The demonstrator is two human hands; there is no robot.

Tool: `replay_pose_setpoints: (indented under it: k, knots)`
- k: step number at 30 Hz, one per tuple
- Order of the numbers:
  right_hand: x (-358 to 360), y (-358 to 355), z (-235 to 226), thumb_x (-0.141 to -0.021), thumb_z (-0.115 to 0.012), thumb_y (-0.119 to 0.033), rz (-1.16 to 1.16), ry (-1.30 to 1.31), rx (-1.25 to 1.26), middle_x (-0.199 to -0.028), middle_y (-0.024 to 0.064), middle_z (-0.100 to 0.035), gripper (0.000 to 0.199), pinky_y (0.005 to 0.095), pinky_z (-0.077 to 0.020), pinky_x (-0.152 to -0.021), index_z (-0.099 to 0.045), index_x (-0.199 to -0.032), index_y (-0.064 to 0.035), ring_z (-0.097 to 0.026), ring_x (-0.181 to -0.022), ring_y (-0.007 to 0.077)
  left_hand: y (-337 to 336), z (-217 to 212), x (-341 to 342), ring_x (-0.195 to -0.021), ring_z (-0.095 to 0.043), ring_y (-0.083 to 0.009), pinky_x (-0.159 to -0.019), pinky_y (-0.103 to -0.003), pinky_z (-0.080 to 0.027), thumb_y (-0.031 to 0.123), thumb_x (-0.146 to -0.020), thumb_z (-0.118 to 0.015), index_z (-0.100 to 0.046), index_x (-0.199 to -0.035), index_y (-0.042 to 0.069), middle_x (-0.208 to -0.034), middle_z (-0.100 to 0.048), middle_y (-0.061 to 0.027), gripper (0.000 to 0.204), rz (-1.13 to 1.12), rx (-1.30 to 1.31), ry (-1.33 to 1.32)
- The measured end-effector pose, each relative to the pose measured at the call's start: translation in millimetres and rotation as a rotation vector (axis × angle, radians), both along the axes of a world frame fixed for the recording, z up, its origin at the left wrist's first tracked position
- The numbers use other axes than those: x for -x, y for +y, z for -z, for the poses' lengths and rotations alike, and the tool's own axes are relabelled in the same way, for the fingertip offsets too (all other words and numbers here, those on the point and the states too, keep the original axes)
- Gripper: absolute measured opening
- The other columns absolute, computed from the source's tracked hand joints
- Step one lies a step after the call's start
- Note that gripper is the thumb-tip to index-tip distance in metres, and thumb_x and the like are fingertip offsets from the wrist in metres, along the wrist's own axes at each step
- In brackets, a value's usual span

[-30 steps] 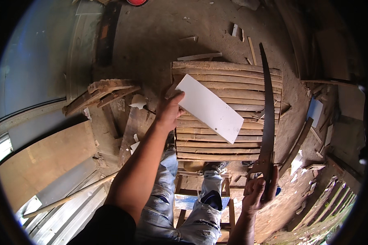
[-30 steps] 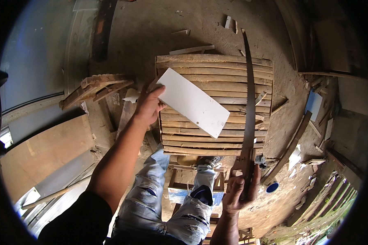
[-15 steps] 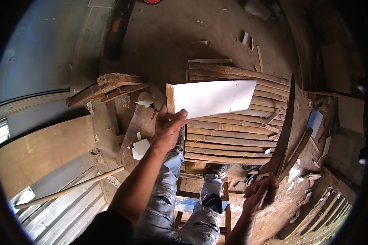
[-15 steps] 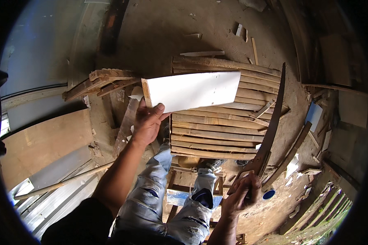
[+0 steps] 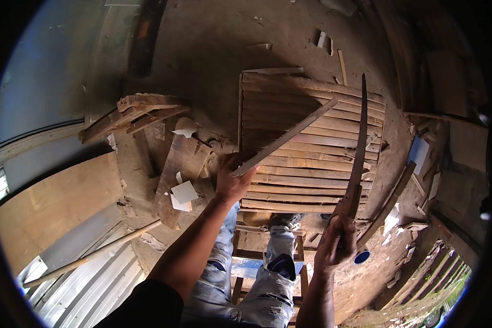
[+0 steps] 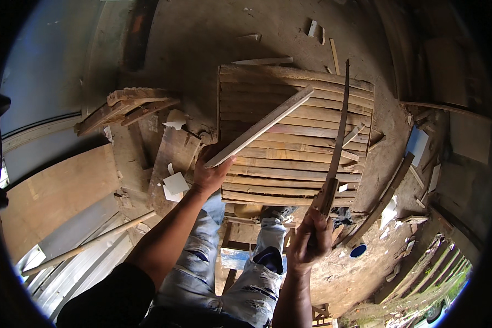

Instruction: The person uses a hand saw to cut a small rectangular piece of wood on a wooden workbench. After cutting, they inspect the cut piece and place it aside. The person then picks up another piece of wood and prepares to cut it.

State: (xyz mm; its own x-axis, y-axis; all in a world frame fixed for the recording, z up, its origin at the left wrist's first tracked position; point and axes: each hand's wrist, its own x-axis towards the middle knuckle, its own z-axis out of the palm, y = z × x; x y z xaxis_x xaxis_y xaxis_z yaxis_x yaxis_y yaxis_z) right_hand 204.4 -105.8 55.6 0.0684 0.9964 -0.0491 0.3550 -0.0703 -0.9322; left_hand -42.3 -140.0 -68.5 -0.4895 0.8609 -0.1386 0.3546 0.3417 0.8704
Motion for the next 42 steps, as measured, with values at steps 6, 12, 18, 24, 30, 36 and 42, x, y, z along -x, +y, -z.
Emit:
replay_pose_setpoints:
  k: [6, 12, 18, 24, 30, 36, 42]
  knots:
    - [10.2, 26.0, 20.1, -0.082, -0.058, 0.001, -0.289, -0.392, -0.170, -0.085, 0.0143, -0.058, 0.038, 0.0319, -0.0408, -0.054, -0.068, -0.119, -0.0023, -0.050, -0.063, 0.0242, 1.3, -6.6, -1.2, -0.083, -0.064, -0.0304, -0.075, -0.040, -0.051, 0.009, -0.086, -0.072, -0.071, -0.093, 0.007, -0.087, -0.069, -0.0092, 0.008, 0.132, -0.070, 0.180]
    - [24.2, 32.3, 87.0, -0.079, -0.057, -0.006, -0.592, -0.815, 0.009, -0.102, 0.0202, -0.053, 0.064, 0.0496, -0.0455, -0.082, -0.052, -0.142, -0.0090, -0.055, -0.092, 0.0375, -10.0, -18.8, -15.8, -0.078, -0.070, -0.0177, -0.070, -0.032, -0.053, 0.027, -0.090, -0.074, -0.072, -0.108, 0.005, -0.089, -0.075, -0.0101, 0.029, -0.044, 0.125, -0.365]
    - [18.3, 33.1, 94.3, -0.080, -0.059, -0.005, -0.638, -0.754, 0.004, -0.121, 0.0235, -0.054, 0.066, 0.0517, -0.0409, -0.100, -0.047, -0.146, -0.0060, -0.052, -0.112, 0.0394, -31.4, -37.1, -26.0, -0.084, -0.070, -0.0170, -0.075, -0.029, -0.055, 0.034, -0.093, -0.071, -0.070, -0.109, -0.002, -0.094, -0.075, -0.0124, 0.039, -0.149, 0.261, -0.592]
    - [26.8, 46.9, 50.4, -0.102, -0.057, -0.027, -0.310, 0.775, 0.735, -0.134, 0.0144, -0.055, 0.055, 0.0439, -0.0481, -0.101, -0.039, -0.148, -0.0030, -0.057, -0.120, 0.0245, -62.3, -65.3, -62.7, -0.096, -0.065, -0.0150, -0.084, -0.030, -0.053, 0.020, -0.092, -0.073, -0.062, -0.122, -0.003, -0.106, -0.071, -0.0093, 0.040, -0.170, 0.046, -1.053]
    - [14.0, 46.0, 28.5, -0.098, -0.063, -0.021, -0.388, 0.875, 0.875, -0.124, 0.0019, -0.063, 0.036, 0.0375, -0.0492, -0.100, -0.053, -0.131, -0.0123, -0.061, -0.114, 0.0174, -88.0, -97.4, -104.6, -0.095, -0.064, -0.0126, -0.085, -0.029, -0.051, 0.026, -0.090, -0.076, -0.067, -0.119, 0.001, -0.106, -0.072, -0.0071, 0.039, -0.202, 0.094, -1.055]
    - [0.9, 50.4, 39.3, -0.093, -0.071, -0.021, -0.286, 0.780, 0.875, -0.107, -0.0002, -0.066, 0.032, 0.0344, -0.0528, -0.086, -0.060, -0.122, -0.0154, -0.062, -0.100, 0.0161, -162.1, -52.6, -94.0, -0.100, -0.067, -0.0202, -0.090, -0.029, -0.053, 0.018, -0.092, -0.070, -0.062, -0.125, 0.005, -0.117, -0.068, -0.0109, 0.036, -0.115, 0.189, -0.773]
    - [-1.2, 58.3, 47.8, -0.099, -0.063, -0.024, -0.258, 0.732, 0.873, -0.109, 0.0051, -0.070, 0.021, 0.0324, -0.0514, -0.086, -0.066, -0.114, -0.0105, -0.064, -0.098, 0.0173, -301.4, 85.7, -22.8, -0.112, -0.060, -0.0193, -0.093, -0.029, -0.048, 0.014, -0.090, -0.070, -0.059, -0.125, 0.001, -0.119, -0.065, -0.0100, 0.039, -1.007, 0.458, -0.754]
